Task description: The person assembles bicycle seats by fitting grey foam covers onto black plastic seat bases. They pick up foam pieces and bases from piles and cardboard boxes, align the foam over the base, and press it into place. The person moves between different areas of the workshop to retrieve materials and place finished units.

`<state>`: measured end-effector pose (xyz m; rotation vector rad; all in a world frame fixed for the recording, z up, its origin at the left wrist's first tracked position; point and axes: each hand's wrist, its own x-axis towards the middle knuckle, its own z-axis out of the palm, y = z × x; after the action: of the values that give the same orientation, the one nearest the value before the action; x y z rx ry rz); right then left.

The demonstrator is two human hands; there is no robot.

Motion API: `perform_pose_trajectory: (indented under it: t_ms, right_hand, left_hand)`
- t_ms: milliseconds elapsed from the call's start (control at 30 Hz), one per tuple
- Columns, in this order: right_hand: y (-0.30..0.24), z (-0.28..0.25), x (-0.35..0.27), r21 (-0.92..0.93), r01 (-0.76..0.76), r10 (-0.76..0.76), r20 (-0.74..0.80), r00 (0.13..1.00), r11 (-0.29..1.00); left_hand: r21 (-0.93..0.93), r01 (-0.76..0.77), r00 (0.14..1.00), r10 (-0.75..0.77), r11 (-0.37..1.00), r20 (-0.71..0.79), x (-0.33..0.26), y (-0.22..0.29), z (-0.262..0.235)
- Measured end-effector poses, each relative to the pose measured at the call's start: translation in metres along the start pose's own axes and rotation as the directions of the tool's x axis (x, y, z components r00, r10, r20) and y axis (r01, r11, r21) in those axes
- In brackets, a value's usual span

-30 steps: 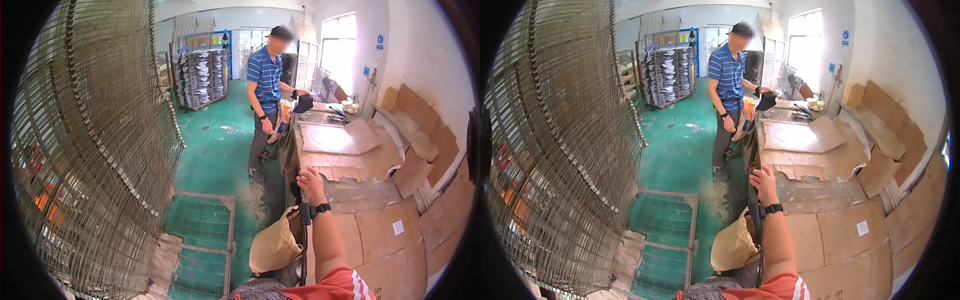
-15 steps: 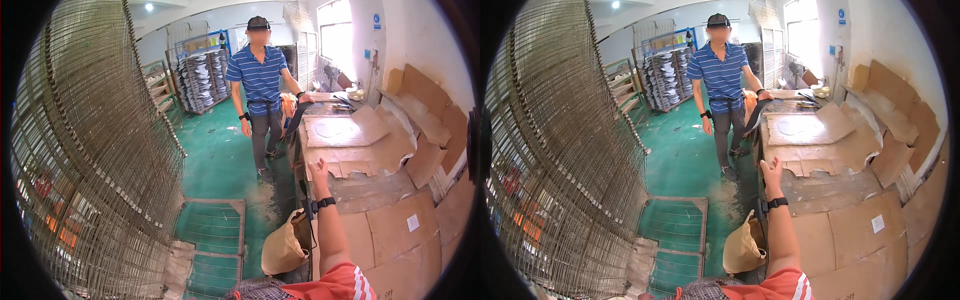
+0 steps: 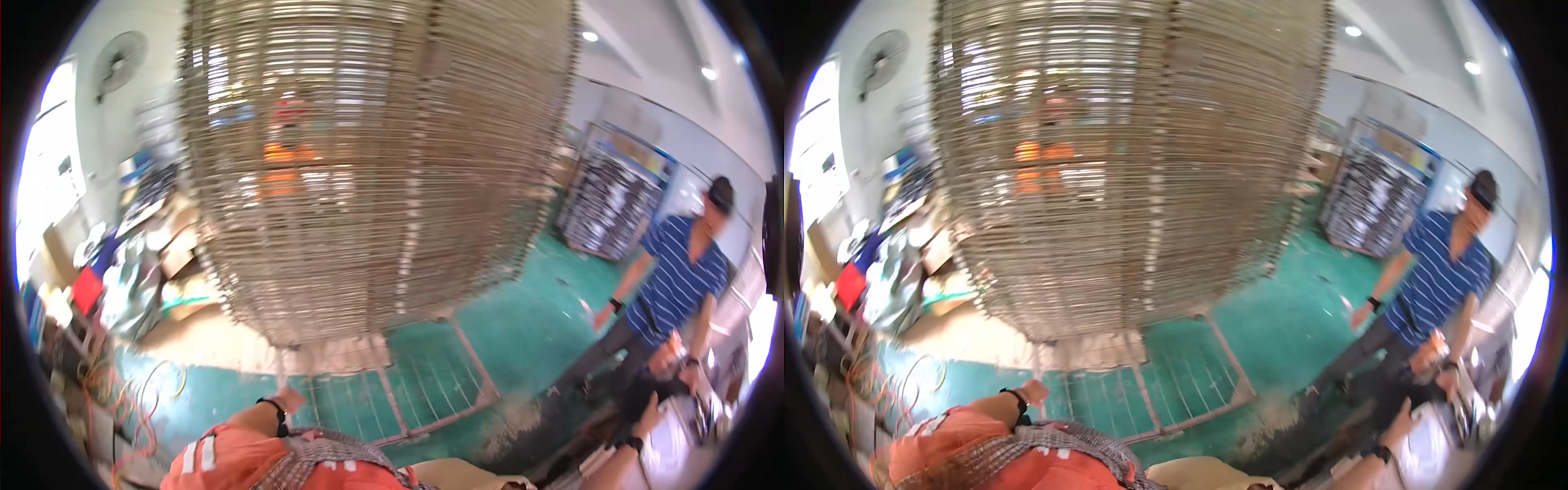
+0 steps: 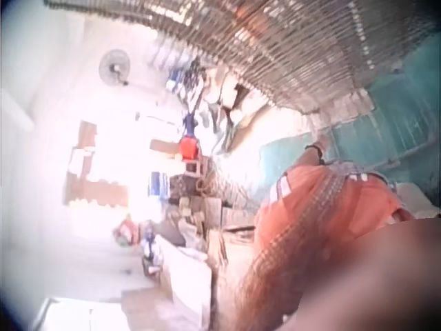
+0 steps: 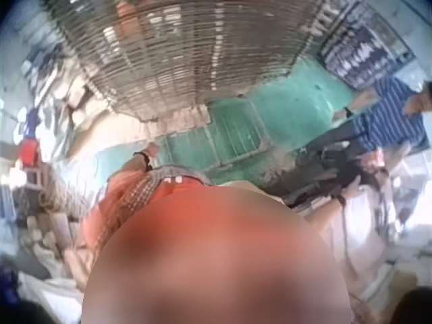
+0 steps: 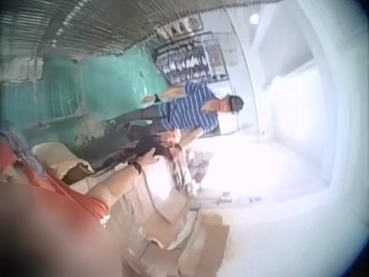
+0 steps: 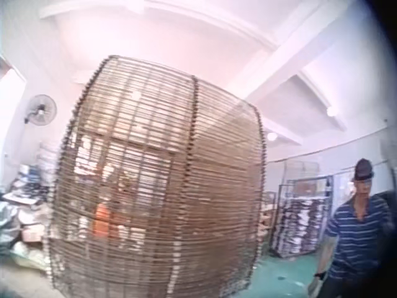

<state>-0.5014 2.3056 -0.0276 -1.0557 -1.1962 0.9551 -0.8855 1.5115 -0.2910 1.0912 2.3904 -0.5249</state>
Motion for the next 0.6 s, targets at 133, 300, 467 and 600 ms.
perform_pose_trajectory:
  t_ms: [133,300,467,600]
  right_hand:
    - [0.041,0.040,0.037,-0.093,0.064,-0.061,0.034,0.998,0.994]
    - [0.038,0.052,-0.051,-0.693,0.405,-0.552,0.012,0.834,0.597]
    - [-0.004,0.146,-0.353,-0.014,0.248,-0.197,0.568,0.799,0.969]
    - [-0.062,0.185,-0.579,-0.091,0.437,-0.089,0.923,0.373,0.895]
  left_hand:
    - [-0.405,0.240,0.971,-0.211,0.882,0.115,-0.031,-0.016,0.044]
    - [-0.694,0.307,0.927,-0.369,0.651,0.065,-0.046,0.002,0.030]
    - [-0.891,-0.079,0.924,-0.302,0.447,-0.233,-0.047,0.011,-0.003]
    - [-0.967,-0.177,0.936,-0.334,-0.184,-0.108,-0.088,0.026,-0.094]
